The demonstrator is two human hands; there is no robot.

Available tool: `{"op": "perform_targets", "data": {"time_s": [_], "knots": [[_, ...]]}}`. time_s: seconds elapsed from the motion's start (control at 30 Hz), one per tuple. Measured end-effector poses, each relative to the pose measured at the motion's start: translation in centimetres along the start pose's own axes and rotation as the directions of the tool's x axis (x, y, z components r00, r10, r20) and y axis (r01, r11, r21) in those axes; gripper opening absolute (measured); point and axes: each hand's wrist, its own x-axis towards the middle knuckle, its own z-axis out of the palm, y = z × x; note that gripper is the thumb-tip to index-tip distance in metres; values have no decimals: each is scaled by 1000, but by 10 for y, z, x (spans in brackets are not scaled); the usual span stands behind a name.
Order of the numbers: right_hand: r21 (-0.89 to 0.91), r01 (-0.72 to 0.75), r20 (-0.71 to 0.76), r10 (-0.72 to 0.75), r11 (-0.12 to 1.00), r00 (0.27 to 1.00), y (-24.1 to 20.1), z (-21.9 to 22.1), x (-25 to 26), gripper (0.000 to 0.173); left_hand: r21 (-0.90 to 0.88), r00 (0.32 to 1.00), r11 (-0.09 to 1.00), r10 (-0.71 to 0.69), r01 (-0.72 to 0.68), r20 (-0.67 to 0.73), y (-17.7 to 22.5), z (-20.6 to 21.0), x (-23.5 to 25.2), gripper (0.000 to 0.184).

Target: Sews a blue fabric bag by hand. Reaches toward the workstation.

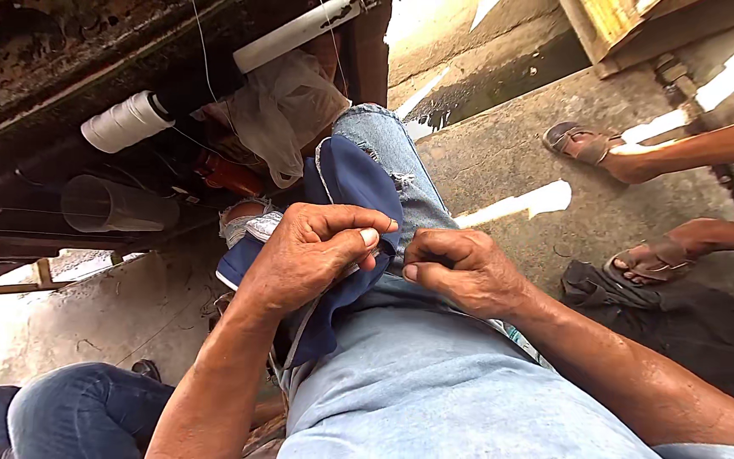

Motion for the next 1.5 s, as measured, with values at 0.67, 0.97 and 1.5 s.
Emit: {"op": "perform_targets", "data": {"time_s": [0.67,0.97,1.5], "knots": [[79,2,-31,1,997,1000,-28,6,41,15,-235,996,971,23,-43,-89,-14,6,-3,4],[250,-9,42,-1,968,999,-20,-5,32,9,-328,964,945,-93,7,-247,-25,11,-1,12],[137,-35,11,34,990,999,-27,-5,39,12,308,946,935,248,-178,-206,-15,18,1,12]]}}
